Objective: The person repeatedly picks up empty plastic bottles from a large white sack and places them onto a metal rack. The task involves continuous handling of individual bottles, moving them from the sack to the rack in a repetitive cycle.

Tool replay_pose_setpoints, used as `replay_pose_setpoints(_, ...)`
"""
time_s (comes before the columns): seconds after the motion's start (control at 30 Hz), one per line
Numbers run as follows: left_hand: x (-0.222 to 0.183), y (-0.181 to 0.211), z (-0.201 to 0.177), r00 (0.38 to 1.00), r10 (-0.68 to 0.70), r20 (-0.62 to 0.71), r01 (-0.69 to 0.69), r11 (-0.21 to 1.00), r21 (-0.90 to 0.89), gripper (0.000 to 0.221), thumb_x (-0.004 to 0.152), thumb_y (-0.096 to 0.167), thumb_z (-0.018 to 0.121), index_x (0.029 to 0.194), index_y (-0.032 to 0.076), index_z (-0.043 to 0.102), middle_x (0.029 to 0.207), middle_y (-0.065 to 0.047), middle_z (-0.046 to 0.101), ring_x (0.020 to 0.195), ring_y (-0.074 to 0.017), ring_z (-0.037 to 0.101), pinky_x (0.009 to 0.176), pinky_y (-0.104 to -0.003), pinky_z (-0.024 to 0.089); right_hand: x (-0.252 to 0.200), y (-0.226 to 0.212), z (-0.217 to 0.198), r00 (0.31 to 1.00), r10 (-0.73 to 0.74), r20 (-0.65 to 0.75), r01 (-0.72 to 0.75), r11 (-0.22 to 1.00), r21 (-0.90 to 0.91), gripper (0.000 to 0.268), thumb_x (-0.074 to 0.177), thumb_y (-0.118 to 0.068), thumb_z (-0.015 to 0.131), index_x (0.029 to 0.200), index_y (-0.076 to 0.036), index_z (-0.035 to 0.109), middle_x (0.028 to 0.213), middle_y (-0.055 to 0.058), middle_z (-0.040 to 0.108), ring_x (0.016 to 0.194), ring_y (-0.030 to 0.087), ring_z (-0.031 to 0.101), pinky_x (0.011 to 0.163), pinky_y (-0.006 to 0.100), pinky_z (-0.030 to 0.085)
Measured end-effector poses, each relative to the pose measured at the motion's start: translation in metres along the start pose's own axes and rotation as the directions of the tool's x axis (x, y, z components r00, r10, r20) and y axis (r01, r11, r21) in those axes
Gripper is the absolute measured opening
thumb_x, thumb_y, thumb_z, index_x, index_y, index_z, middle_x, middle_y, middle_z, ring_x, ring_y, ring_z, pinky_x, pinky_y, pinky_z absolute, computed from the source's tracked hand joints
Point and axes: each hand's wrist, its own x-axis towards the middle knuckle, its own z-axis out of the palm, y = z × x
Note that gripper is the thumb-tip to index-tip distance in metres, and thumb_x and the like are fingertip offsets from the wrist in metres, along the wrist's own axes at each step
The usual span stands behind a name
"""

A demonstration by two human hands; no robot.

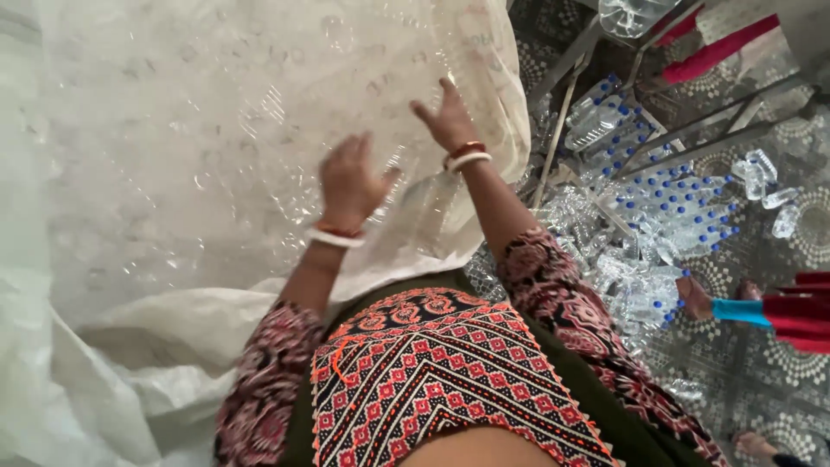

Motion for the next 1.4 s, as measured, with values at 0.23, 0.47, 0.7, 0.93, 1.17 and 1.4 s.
replay_pose_setpoints(0.23, -0.019, -0.021, 0.013, 0.672, -0.290, 0.682, 0.209, 0.957, 0.201, 0.113, 0.063, 0.044, 0.080, 0.157, 0.013, 0.024, 0.161, -0.026, 0.025, 0.104, -0.0450, 0.067, 0.087, -0.051, 0.056, 0.031, 0.050, 0.019, 0.983, 0.106, 0.148, -0.128, 0.980, 0.151, 0.123, 0.073, -0.053, 0.093, 0.152, 0.005, 0.020, 0.127, 0.023, 0.057, 0.116, 0.031, 0.057, 0.099, 0.040, 0.047)
replay_pose_setpoints(0.47, -0.055, -0.024, 0.018, 0.764, -0.167, 0.623, 0.076, 0.982, 0.170, 0.100, 0.077, 0.058, 0.076, 0.153, 0.014, 0.027, 0.126, -0.024, 0.053, 0.112, -0.0408, 0.059, 0.091, -0.057, 0.048, -0.054, 0.000, -0.092, 0.989, 0.137, 0.049, -0.123, 0.606, 0.786, 0.064, 0.088, -0.047, 0.085, 0.117, 0.000, 0.053, 0.087, 0.002, 0.047, 0.073, 0.013, 0.043, 0.065, 0.026, 0.037)
replay_pose_setpoints(0.7, -0.063, -0.074, 0.068, 0.734, 0.055, 0.676, 0.543, 0.551, -0.634, 0.097, 0.065, 0.024, 0.085, 0.147, 0.003, 0.038, 0.132, -0.018, 0.058, 0.125, -0.0324, 0.055, 0.104, -0.043, 0.048, -0.189, 0.026, -0.036, 0.824, 0.416, 0.384, -0.552, 0.443, 0.706, 0.080, 0.076, -0.058, 0.075, 0.133, -0.005, 0.056, 0.136, 0.013, 0.058, 0.127, 0.028, 0.053, 0.110, 0.048, 0.042)
replay_pose_setpoints(0.93, -0.036, -0.075, 0.082, 0.498, 0.331, 0.801, 0.773, 0.250, -0.584, 0.079, 0.075, 0.009, 0.075, 0.147, 0.000, 0.044, 0.146, -0.011, 0.053, 0.139, -0.0244, 0.046, 0.109, -0.041, 0.045, -0.190, 0.043, 0.004, 0.901, 0.057, 0.431, -0.434, 0.075, 0.898, 0.076, 0.092, -0.052, 0.071, 0.146, -0.004, 0.046, 0.145, 0.014, 0.051, 0.135, 0.028, 0.048, 0.115, 0.049, 0.041)
replay_pose_setpoints(1.17, -0.011, -0.028, 0.009, 0.520, 0.606, 0.602, 0.609, 0.231, -0.758, 0.089, 0.068, 0.007, 0.077, 0.151, -0.005, 0.050, 0.153, -0.015, 0.054, 0.146, -0.0285, 0.045, 0.127, -0.041, 0.031, -0.189, -0.036, -0.069, 0.942, -0.148, 0.300, -0.265, 0.218, 0.939, 0.088, 0.088, -0.059, 0.072, 0.151, -0.003, 0.047, 0.153, 0.013, 0.051, 0.141, 0.025, 0.050, 0.123, 0.047, 0.035)
replay_pose_setpoints(1.4, 0.007, 0.016, -0.059, 0.671, 0.647, 0.362, 0.279, 0.232, -0.932, 0.093, 0.064, 0.046, 0.093, 0.142, 0.010, 0.055, 0.152, -0.011, 0.053, 0.148, -0.0290, 0.044, 0.129, -0.046, 0.032, -0.145, -0.005, -0.148, 0.859, -0.316, -0.403, 0.506, 0.404, 0.762, 0.062, 0.101, -0.038, 0.071, 0.150, -0.008, 0.047, 0.133, 0.010, 0.060, 0.123, 0.023, 0.062, 0.099, 0.034, 0.058)
